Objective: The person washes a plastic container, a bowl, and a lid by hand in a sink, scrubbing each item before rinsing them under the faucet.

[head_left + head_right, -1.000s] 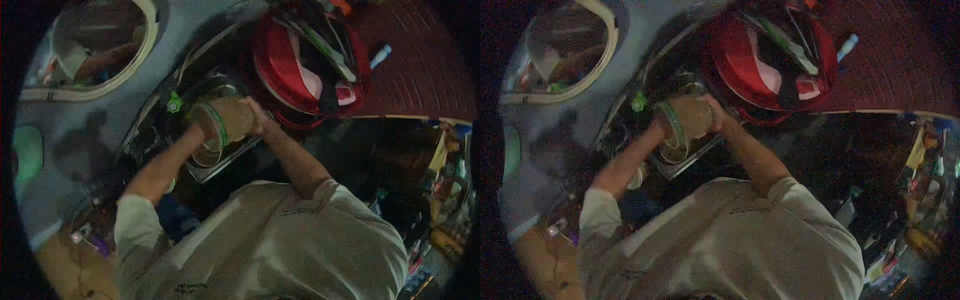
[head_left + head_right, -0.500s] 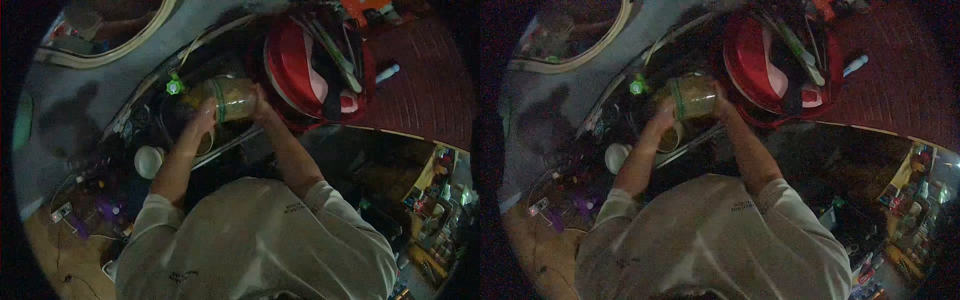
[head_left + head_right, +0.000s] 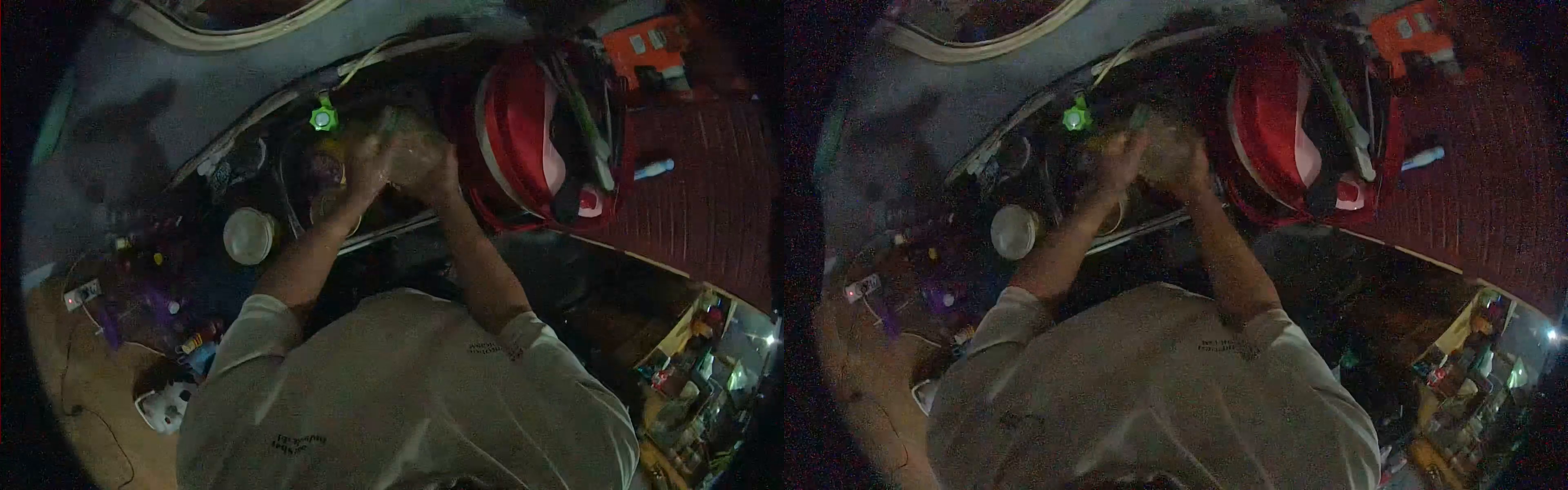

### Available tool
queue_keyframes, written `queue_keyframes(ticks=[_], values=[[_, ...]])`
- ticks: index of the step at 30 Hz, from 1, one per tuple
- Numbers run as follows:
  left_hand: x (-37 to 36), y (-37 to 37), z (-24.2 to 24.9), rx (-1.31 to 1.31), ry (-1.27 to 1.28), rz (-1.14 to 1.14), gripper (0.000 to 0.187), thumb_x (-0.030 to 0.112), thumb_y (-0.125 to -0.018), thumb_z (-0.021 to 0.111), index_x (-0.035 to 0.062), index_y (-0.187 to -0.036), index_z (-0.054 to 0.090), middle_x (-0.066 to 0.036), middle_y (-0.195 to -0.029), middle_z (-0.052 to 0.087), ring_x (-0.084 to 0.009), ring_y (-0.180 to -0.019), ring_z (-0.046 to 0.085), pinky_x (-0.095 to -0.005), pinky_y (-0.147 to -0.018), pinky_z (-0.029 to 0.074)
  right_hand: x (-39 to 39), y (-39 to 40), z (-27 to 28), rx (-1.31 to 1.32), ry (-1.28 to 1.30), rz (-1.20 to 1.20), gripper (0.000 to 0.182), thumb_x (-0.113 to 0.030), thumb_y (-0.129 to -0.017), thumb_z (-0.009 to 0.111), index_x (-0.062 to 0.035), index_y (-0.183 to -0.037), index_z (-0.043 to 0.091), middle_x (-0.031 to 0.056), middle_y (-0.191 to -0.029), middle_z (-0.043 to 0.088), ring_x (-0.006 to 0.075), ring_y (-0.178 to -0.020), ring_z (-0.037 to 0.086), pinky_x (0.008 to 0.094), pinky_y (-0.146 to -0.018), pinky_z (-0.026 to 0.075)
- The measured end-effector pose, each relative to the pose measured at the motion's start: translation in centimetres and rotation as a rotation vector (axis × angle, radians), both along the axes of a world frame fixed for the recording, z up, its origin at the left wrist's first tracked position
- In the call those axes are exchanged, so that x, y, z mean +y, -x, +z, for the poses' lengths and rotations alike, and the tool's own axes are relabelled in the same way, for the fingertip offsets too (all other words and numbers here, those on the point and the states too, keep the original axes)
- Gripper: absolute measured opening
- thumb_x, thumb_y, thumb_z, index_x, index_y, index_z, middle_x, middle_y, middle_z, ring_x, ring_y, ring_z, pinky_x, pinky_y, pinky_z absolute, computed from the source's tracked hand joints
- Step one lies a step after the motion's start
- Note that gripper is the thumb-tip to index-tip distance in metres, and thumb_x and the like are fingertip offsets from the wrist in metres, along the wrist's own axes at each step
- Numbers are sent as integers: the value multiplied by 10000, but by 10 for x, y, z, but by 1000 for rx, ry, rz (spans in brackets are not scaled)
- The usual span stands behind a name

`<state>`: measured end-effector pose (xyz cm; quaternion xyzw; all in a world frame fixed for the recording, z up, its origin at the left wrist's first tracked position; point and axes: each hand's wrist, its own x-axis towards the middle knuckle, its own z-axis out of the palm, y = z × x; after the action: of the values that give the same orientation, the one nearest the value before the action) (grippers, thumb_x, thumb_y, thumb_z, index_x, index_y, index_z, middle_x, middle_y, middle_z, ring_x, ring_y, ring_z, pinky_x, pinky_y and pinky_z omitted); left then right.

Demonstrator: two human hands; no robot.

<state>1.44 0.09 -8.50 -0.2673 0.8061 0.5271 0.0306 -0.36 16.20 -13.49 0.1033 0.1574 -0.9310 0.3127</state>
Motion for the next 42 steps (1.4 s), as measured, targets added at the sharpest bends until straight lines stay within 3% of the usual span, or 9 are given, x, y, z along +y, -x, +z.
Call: queue_keyframes(ticks=[2, 4, 7, 14, 24, 26, 34, 37, 42], values=[[-1, -8, 30, 842, 456, -501, 386, 361, -838, 664, -11, -938, 633, -138, -794, 644, -241, -742, 636, -367, -669, 500, 5, 15, 13, 176, 399, 238, 754, -633, -871, 429, -58, -1355, 360, 190, -1292, 444, 372, -1111, 500, 530, -911, 471], [-9, -8, 26, 680, 416, -588, 392, 364, -818, 682, -3, -947, 638, -136, -826, 647, -250, -756, 641, -377, -667, 507, 18, 19, 22, 337, 798, 491, 754, -630, -876, 420, -54, -1358, 354, 193, -1292, 441, 370, -1113, 496, 534, -911, 471], [-8, -3, 1, 406, 134, -537, 418, 372, -783, 713, 15, -990, 644, -138, -887, 650, -275, -790, 649, -397, -678, 519, 30, -2, 26, 44, 53, 371, 792, -634, -863, 439, -54, -1390, 321, 197, -1327, 420, 369, -1187, 449, 539, -925, 461], [2, -3, 14, 940, 499, -755, 462, 379, -765, 729, 39, -1065, 639, -135, -896, 659, -272, -822, 656, -408, -748, 518, 37, 10, 9, 103, 111, 341, 781, -579, -862, 502, -62, -1412, 302, 168, -1379, 396, 335, -1251, 412, 442, -952, 453], [-6, -14, 5, 701, 358, -1004, 463, 385, -746, 757, 29, -1015, 633, -125, -880, 666, -274, -809, 653, -388, -770, 512, 31, 11, 16, 388, 113, 297, 658, -477, -900, 529, -58, -1375, 348, 158, -1327, 447, 324, -1163, 508, 448, -896, 514], [9, -13, 23, 509, -43, -533, 462, 376, -772, 740, 31, -1053, 615, -118, -934, 662, -267, -840, 647, -388, -778, 514, 31, 10, 11, 403, -65, 227, 677, -519, -884, 530, -50, -1351, 390, 136, -1289, 493, 281, -1152, 521, 437, -915, 503], [-8, -23, -55, 533, 196, -834, 673, 367, -778, 744, 9, -1279, 474, -149, -1177, 582, -261, -1089, 559, -418, -938, 460, 36, 5, 1, 511, -418, 195, 746, -629, -874, 443, -41, -1332, 419, 145, -1297, 493, 281, -1157, 524, 456, -925, 478], [-5, -15, -21, -150, -221, -502, 688, 411, -792, 720, 7, -1287, 463, -156, -1237, 541, -265, -1182, 491, -460, -1032, 376, 26, -7, 46, 647, -846, 202, 757, -633, -875, 436, -44, -1350, 401, 167, -1313, 471, 292, -1158, 520, 441, -915, 476], [10, -24, -61, 90, -852, -31, 627, 474, -811, 677, -21, -1165, 528, -150, -1129, 565, -266, -1063, 529, -415, -906, 415, 23, 12, 47, -42, -1071, 382, 743, -531, -848, 579, -75, -1378, 328, 198, -1357, 389, 351, -1197, 458, 474, -936, 446]])
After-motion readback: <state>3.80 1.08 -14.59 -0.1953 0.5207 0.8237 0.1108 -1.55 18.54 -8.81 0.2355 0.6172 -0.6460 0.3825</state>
